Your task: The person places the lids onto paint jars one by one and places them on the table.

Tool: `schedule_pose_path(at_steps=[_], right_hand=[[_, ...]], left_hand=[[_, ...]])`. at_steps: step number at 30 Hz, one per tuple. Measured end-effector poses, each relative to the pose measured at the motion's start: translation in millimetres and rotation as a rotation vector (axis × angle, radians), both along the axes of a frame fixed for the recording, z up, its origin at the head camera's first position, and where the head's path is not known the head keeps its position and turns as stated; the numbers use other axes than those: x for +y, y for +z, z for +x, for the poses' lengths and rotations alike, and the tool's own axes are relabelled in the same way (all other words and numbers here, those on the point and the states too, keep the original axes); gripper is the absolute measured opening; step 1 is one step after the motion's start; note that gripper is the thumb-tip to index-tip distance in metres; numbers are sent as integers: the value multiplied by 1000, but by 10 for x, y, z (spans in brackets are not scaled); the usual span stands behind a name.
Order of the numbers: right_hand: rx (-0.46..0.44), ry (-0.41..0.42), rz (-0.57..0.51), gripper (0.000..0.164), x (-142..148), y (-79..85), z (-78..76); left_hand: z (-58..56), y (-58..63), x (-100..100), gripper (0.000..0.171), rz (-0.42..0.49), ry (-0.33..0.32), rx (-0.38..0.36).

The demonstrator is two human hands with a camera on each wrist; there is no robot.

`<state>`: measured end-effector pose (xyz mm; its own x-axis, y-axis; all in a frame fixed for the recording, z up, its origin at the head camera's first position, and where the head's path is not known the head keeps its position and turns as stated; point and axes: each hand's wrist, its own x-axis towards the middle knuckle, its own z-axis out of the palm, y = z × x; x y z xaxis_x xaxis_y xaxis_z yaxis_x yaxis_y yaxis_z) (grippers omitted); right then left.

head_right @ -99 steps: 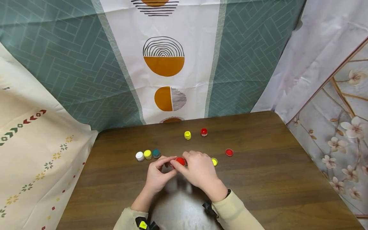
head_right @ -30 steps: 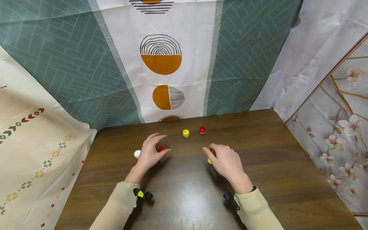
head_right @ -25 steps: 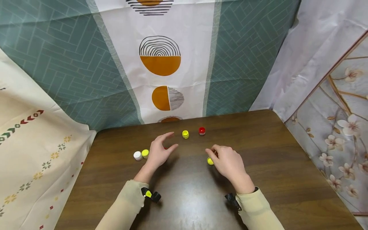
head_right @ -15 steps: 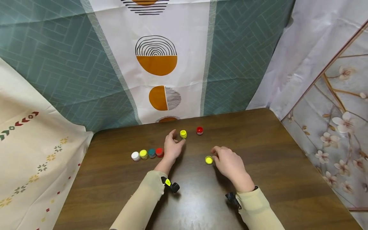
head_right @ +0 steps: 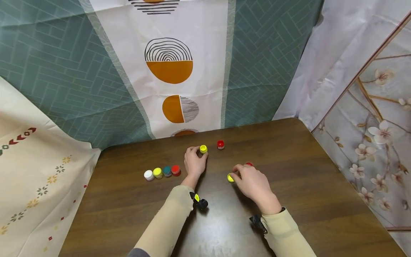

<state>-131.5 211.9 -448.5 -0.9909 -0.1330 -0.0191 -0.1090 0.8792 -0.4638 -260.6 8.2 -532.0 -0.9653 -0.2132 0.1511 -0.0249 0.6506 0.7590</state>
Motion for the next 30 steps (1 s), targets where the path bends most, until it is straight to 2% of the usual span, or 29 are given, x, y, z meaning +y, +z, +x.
schedule_pose_path(at_steps=[8, 14, 17, 20, 25, 30], right_hand=[[6, 23, 29, 24, -64, -38, 15], [28, 81, 105, 46, -195, -137, -2], [44, 97, 132, 51, -265, -165, -26], [40, 109, 154, 51, -308, -182, -35], [18, 107, 175, 43, -327, -233, -41], [36, 98, 171, 38, -311, -277, -55]], left_hand=[[83, 11, -45, 36, 84, -10, 40], [112, 54, -191, 36, 192, -87, 45], [162, 81, -282, 35, 248, -125, 64], [273, 106, -359, 35, 269, -170, 99], [529, 168, -463, 35, 314, -281, 157], [742, 239, -570, 34, 397, -318, 170]])
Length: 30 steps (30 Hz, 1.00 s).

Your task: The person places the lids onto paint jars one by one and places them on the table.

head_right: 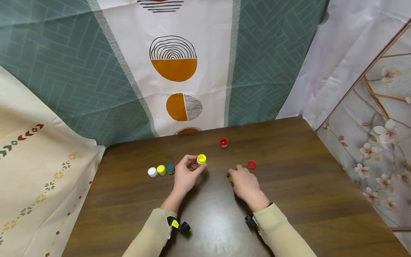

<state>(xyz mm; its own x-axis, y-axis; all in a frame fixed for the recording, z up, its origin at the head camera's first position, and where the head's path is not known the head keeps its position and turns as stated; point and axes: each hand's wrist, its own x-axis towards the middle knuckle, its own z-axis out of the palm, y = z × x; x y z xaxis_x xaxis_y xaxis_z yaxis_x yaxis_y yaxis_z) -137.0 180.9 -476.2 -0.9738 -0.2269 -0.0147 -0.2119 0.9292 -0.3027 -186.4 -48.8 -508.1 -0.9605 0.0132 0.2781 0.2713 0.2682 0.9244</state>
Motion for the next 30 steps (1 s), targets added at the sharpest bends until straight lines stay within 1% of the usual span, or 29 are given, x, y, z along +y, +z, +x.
schedule_pose_path(at_steps=[3, 5, 8, 10, 13, 17, 19, 21, 26, 28, 30], right_hand=[[12, -3, 6, 33, 27, -3, -11], [2, -12, 4, 31, 40, 7, -15], [-24, -31, -13, 30, 60, 27, -27], [-50, -48, -39, 29, 66, 34, -39], [-82, -69, -107, 28, 71, 40, -67], [-48, -66, -198, 33, 79, 64, -105], [-18, -56, -232, 35, 92, 86, -119], [1, -54, -267, 33, 108, 112, -123], [35, -94, -349, 25, 165, 144, -103], [55, -85, -419, 28, 164, 156, -100], [74, -44, -503, 33, 144, 178, -99]], left_hand=[[83, 20, -49, 34, 42, -7, -1], [135, 29, -79, 33, 62, -11, -10], [181, 10, -117, 31, 94, -17, -15], [202, -11, -136, 31, 105, -20, -17], [223, -46, -153, 31, 116, -21, -9], [235, -84, -150, 33, 138, -27, 8], [233, -94, -139, 34, 134, -36, 24], [235, -94, -127, 34, 111, -43, 39], [234, -99, -95, 34, 70, -78, 67], [231, -101, -96, 35, 63, -95, 69], [227, -107, -103, 35, 40, -118, 75]])
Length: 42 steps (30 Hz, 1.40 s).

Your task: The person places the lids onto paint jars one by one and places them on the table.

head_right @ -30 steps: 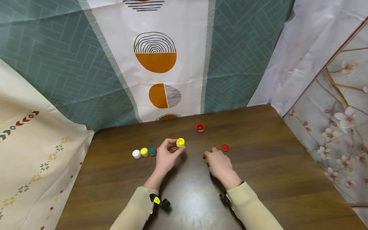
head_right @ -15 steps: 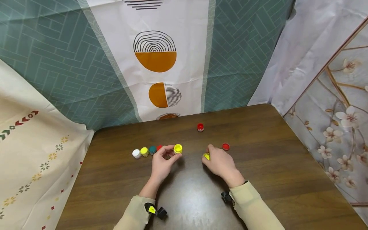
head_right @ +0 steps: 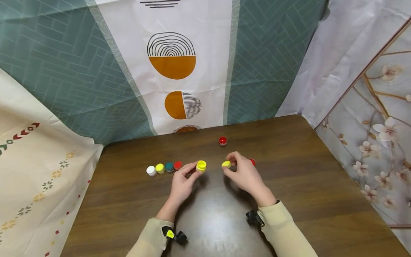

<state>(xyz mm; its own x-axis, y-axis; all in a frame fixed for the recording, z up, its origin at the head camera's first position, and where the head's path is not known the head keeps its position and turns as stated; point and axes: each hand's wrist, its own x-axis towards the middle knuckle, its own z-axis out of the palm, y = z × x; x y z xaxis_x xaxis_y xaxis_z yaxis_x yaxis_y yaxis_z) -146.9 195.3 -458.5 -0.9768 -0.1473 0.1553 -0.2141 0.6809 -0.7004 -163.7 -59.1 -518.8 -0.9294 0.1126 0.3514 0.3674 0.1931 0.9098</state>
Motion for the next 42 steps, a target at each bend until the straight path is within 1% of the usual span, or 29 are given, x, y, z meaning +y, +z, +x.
schedule_pose_path(at_steps=[3, 6, 8, 13, 16, 19, 23, 25, 28, 31, 33, 35, 38, 40, 42], right_hand=[[66, 90, -101, 42, -62, 59, -4], [135, 148, -150, 41, -113, 108, -2], [176, 162, -175, 41, -142, 135, -3], [273, 149, -201, 44, -184, 178, -10], [315, 161, -178, 44, -204, 186, -24], [323, 198, -140, 43, -227, 196, -32], [337, 243, -82, 43, -250, 193, -26], [352, 253, -51, 43, -255, 174, -6], [368, 262, -14, 43, -250, 139, 45], [383, 282, 26, 45, -246, 114, 94], [402, 293, 45, 46, -248, 118, 109], [431, 300, 61, 47, -252, 127, 111], [468, 299, 72, 48, -257, 146, 102], [485, 305, 85, 47, -258, 149, 95], [494, 313, 95, 46, -260, 150, 85]], left_hand=[[-12, 23, -17, 38, -47, -37, 22], [-23, 52, -18, 40, -69, -62, 47], [-29, 79, -15, 39, -55, -56, 61], [-43, 134, -6, 39, -6, -26, 95], [-46, 160, -2, 39, 9, -27, 99], [-47, 176, 3, 38, 10, -30, 99], [-23, 199, 22, 40, -17, -16, 94], [22, 219, 38, 41, -37, -5, 89], [140, 303, 65, 40, -59, -7, 85], [249, 378, 90, 38, -56, -7, 94], [287, 418, 104, 36, -42, -3, 98], [270, 385, 110, 35, -32, 5, 92], [211, 321, 108, 35, -27, 10, 72], [166, 259, 95, 35, -31, 12, 62], [135, 223, 76, 36, -33, 9, 64]])
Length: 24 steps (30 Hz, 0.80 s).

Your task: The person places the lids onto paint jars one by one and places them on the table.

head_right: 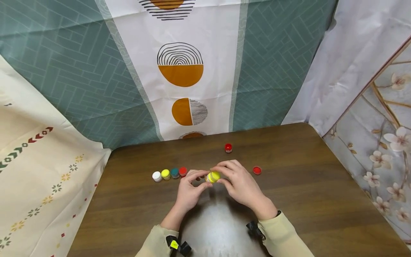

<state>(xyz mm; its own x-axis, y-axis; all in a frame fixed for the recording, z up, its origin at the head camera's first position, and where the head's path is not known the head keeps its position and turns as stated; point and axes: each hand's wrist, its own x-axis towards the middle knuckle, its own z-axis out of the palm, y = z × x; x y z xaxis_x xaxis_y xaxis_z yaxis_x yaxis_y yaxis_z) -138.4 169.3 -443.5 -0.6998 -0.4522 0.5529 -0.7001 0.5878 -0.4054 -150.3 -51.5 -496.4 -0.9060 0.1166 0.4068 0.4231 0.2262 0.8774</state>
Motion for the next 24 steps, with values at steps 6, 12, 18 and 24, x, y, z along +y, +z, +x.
schedule_pose_path(at_steps=[6, 12, 18, 24], right_hand=[[-2, 27, 7, 45, 24, -33, -4], [-18, 40, 39, 44, 39, -11, 2], [-45, 6, 72, 42, 55, -8, 15], [-27, -56, 166, 39, 39, 25, 23]], left_hand=[[-13, -58, -49, 37, 20, -56, 15], [-23, -40, -73, 35, -36, -105, -37], [-28, -44, -82, 35, -65, -127, -72], [-40, -42, -84, 33, -103, -150, -88]])
